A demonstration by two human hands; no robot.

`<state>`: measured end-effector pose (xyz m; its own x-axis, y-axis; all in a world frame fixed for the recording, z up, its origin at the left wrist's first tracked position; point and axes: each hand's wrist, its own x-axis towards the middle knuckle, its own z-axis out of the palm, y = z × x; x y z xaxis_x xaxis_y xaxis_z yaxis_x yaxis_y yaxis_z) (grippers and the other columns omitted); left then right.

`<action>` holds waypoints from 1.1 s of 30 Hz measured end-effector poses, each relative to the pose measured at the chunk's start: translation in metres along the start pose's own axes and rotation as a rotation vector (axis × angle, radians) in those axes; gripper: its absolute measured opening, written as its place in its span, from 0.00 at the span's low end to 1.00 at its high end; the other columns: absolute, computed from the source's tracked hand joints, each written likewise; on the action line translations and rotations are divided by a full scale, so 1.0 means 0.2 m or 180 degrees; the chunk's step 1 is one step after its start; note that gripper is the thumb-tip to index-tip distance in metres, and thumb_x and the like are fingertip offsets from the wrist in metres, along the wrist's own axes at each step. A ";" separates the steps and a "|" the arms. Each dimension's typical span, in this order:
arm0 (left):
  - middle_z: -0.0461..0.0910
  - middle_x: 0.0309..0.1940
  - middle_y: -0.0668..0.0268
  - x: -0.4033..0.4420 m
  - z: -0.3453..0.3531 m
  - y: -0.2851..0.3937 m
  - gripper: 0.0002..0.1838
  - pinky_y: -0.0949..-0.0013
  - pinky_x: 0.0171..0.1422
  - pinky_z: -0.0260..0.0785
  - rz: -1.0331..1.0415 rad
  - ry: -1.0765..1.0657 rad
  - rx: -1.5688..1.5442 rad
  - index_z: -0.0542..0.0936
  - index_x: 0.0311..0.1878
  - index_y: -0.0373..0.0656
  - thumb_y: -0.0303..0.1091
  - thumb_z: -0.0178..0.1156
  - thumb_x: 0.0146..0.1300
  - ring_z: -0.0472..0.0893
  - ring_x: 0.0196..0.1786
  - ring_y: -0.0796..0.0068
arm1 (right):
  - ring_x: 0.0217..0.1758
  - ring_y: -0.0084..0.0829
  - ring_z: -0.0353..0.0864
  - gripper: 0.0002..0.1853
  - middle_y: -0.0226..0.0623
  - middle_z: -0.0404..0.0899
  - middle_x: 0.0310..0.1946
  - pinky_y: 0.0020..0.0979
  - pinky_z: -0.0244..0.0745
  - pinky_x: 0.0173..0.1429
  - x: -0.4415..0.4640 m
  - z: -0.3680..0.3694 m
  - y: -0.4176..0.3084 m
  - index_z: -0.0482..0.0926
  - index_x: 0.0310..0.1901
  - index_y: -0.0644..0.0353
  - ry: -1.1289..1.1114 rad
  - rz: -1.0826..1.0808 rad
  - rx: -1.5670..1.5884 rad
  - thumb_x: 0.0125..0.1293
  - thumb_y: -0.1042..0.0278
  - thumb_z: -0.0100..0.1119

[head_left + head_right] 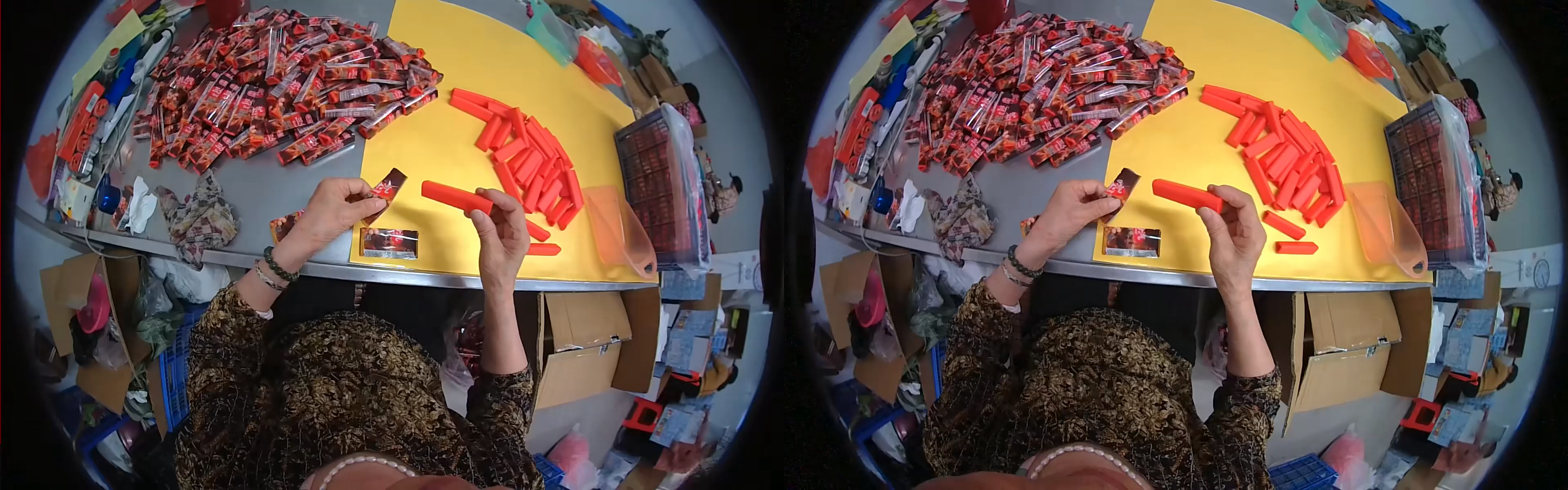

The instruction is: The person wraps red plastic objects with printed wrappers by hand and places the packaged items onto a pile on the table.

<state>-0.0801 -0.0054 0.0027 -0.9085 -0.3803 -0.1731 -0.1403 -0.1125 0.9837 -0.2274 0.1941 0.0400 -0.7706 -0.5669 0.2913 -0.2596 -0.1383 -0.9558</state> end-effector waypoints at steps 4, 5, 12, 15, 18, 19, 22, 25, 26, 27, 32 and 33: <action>0.79 0.28 0.72 0.00 0.01 -0.02 0.06 0.81 0.37 0.68 0.0219 0.0153 -0.0046 0.79 0.33 0.36 0.29 0.64 0.62 0.75 0.32 0.88 | 0.44 0.23 0.77 0.15 0.37 0.77 0.45 0.22 0.72 0.48 -0.01 0.01 -0.02 0.75 0.49 0.66 0.0055 -0.0301 -0.0183 0.60 0.80 0.63; 0.78 0.28 0.73 0.01 0.02 -0.03 0.06 0.81 0.37 0.68 0.0231 0.0188 0.0005 0.79 0.32 0.37 0.29 0.65 0.61 0.74 0.32 0.88 | 0.45 0.24 0.77 0.15 0.37 0.77 0.46 0.23 0.73 0.49 -0.01 0.02 -0.02 0.75 0.49 0.66 0.0031 -0.0401 -0.0337 0.60 0.80 0.63; 0.76 0.25 0.66 -0.02 0.06 0.02 0.09 0.72 0.34 0.67 0.0499 0.0464 0.1049 0.77 0.31 0.33 0.28 0.67 0.56 0.73 0.27 0.81 | 0.46 0.29 0.79 0.13 0.40 0.78 0.43 0.29 0.77 0.49 -0.01 0.05 -0.01 0.77 0.46 0.65 -0.0150 -0.0882 -0.0991 0.59 0.79 0.64; 0.77 0.26 0.65 -0.02 0.06 0.03 0.09 0.72 0.33 0.66 0.0753 0.0490 0.1504 0.78 0.32 0.33 0.28 0.67 0.55 0.73 0.27 0.79 | 0.45 0.28 0.79 0.12 0.40 0.79 0.43 0.28 0.77 0.50 -0.03 0.03 -0.02 0.77 0.45 0.66 -0.0338 -0.0663 -0.0801 0.59 0.80 0.63; 0.80 0.31 0.67 -0.02 0.08 0.05 0.07 0.76 0.38 0.68 0.0686 0.0336 0.1397 0.82 0.38 0.36 0.26 0.67 0.55 0.76 0.32 0.81 | 0.46 0.28 0.79 0.11 0.39 0.79 0.44 0.27 0.75 0.52 -0.02 0.01 -0.03 0.78 0.45 0.66 -0.0486 0.0036 -0.0222 0.59 0.80 0.63; 0.80 0.32 0.67 -0.03 0.10 0.06 0.08 0.76 0.39 0.69 0.0640 0.0210 0.1318 0.82 0.39 0.36 0.26 0.66 0.56 0.77 0.33 0.81 | 0.46 0.27 0.79 0.11 0.38 0.80 0.44 0.26 0.74 0.53 -0.01 0.00 -0.03 0.78 0.45 0.66 -0.0512 0.0284 0.0017 0.60 0.80 0.63; 0.80 0.37 0.66 -0.06 0.15 0.06 0.11 0.76 0.44 0.71 0.0368 -0.0150 0.0541 0.80 0.45 0.35 0.25 0.63 0.59 0.78 0.37 0.81 | 0.46 0.26 0.79 0.13 0.36 0.80 0.45 0.25 0.72 0.55 -0.01 0.00 0.00 0.77 0.47 0.66 -0.0686 0.0428 -0.0011 0.59 0.78 0.63; 0.80 0.41 0.66 -0.06 0.19 0.00 0.13 0.75 0.50 0.73 0.0063 -0.0373 -0.0704 0.77 0.51 0.34 0.24 0.60 0.63 0.79 0.42 0.80 | 0.46 0.26 0.79 0.21 0.36 0.80 0.47 0.28 0.71 0.56 -0.02 0.03 0.02 0.75 0.52 0.65 -0.0949 0.0010 -0.0618 0.55 0.75 0.68; 0.79 0.42 0.66 -0.06 0.19 -0.01 0.14 0.75 0.52 0.73 0.0116 -0.0389 -0.0714 0.76 0.52 0.34 0.23 0.59 0.63 0.78 0.43 0.80 | 0.46 0.27 0.79 0.23 0.37 0.80 0.47 0.28 0.72 0.56 -0.04 0.05 0.00 0.74 0.52 0.64 -0.0927 -0.0132 -0.0718 0.54 0.75 0.69; 0.79 0.43 0.65 -0.06 0.18 -0.02 0.14 0.74 0.53 0.73 0.0172 -0.0405 -0.0725 0.75 0.54 0.34 0.23 0.58 0.64 0.78 0.45 0.80 | 0.46 0.28 0.79 0.25 0.37 0.80 0.47 0.29 0.72 0.56 -0.04 0.07 -0.02 0.74 0.53 0.64 -0.0905 -0.0276 -0.0820 0.53 0.74 0.70; 0.79 0.44 0.65 -0.06 0.17 -0.06 0.14 0.75 0.56 0.71 0.0262 -0.0337 -0.1006 0.74 0.54 0.36 0.22 0.57 0.64 0.77 0.47 0.80 | 0.44 0.29 0.80 0.27 0.38 0.78 0.46 0.30 0.74 0.53 -0.05 0.08 -0.02 0.74 0.52 0.63 -0.0633 -0.0457 -0.0590 0.49 0.75 0.73; 0.78 0.44 0.65 -0.06 0.17 -0.06 0.14 0.75 0.56 0.70 0.0264 -0.0337 -0.1031 0.74 0.53 0.37 0.22 0.57 0.64 0.77 0.47 0.81 | 0.43 0.29 0.80 0.27 0.38 0.77 0.46 0.30 0.74 0.52 -0.05 0.08 -0.02 0.74 0.52 0.63 -0.0650 -0.0505 -0.0631 0.49 0.76 0.73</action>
<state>-0.0803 0.0313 -0.0060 -0.9498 -0.3049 -0.0704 0.0524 -0.3770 0.9247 -0.2091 0.1873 0.0391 -0.5839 -0.7049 0.4027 -0.4910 -0.0885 -0.8667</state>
